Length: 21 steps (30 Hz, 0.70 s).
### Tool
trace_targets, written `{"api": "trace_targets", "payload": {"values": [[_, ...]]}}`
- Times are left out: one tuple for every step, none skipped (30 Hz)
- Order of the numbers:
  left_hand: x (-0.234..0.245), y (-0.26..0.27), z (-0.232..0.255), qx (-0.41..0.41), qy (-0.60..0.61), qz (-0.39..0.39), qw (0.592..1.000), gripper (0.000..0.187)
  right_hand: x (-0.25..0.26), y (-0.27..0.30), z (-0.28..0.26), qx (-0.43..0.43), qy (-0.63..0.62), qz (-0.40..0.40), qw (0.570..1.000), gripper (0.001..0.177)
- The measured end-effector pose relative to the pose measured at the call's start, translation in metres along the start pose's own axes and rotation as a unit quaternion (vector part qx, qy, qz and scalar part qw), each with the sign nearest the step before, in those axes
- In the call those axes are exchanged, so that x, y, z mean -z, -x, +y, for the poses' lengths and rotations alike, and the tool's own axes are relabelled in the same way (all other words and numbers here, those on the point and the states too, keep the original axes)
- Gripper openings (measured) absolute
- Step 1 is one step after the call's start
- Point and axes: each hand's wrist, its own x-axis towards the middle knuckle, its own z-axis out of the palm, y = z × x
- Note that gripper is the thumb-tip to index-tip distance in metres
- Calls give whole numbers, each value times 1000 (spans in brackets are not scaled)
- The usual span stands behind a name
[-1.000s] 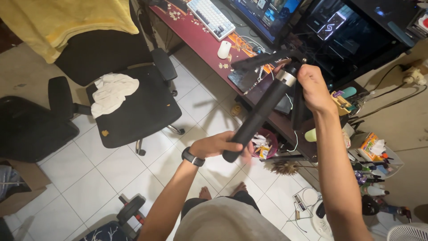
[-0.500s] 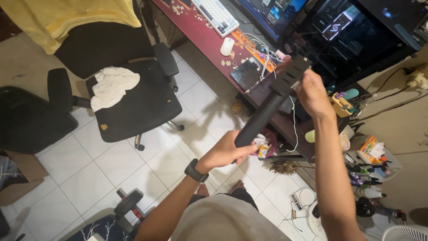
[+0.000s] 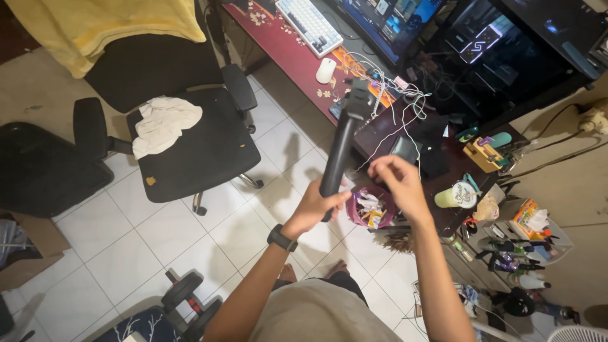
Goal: Repairing or adjusting the mechanism of a small tripod using pliers.
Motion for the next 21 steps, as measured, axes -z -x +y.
{"api": "trace_targets", "payload": {"values": [[4,-2,-10,0,0,2,1000,39,0,6,5,0,0,-2,1000,19],[10,-5,-19,4,37,7,999,36,-1,10,10,-24,-8,-12,1000,19],[15,-9,-28,9,73,12,997,34,-1,13,15,-49,-15,-23,998,19],[19,-6,-32,9,72,13,997,34,-2,18,22,-49,-17,-24,998,19],[23,-5,-36,2,125,-8,992,34,-3,22,30,-54,-22,-25,998,20],[26,-2,-40,-3,177,-30,984,34,-4,28,37,-61,-26,-25,997,21],[26,-1,-41,-1,176,-30,984,34,-8,30,38,-63,-27,-24,997,21],[26,-1,-41,2,186,-46,981,35,-10,31,39,-63,-44,-29,997,22],[26,-1,-41,4,196,-63,979,36,-13,32,39,-64,-62,-35,995,23],[21,1,-36,6,195,-65,979,36,-20,31,29,-64,-63,-31,995,23],[15,3,-31,-16,126,-24,992,34,-26,30,20,-53,-75,-43,995,27],[8,5,-26,-38,56,14,998,33,-31,29,10,-42,-86,-52,994,32],[5,7,-19,-35,54,9,998,33,-39,23,4,-43,-87,-46,994,32],[1,9,-14,-60,-23,32,997,39,-47,18,-1,-26,-114,-52,992,38],[-3,12,-9,-85,-99,55,990,45,-54,13,-6,-9,-141,-58,988,44],[-3,15,-15,-82,-100,49,990,45,-61,8,-5,-11,-142,-52,988,44],[-3,18,-22,-95,-195,51,975,46,-69,2,-4,-36,-201,-14,979,41],[-1,20,-27,-109,-289,53,950,48,-77,-6,-4,-59,-261,23,963,38],[-4,24,-27,-107,-291,49,950,48,-77,-6,11,-60,-263,28,963,38],[-6,27,-26,-117,-237,21,964,54,-77,-6,25,-93,-309,69,944,31],[-8,30,-26,-125,-183,-6,975,61,-78,-6,39,-126,-354,109,920,27]]}}
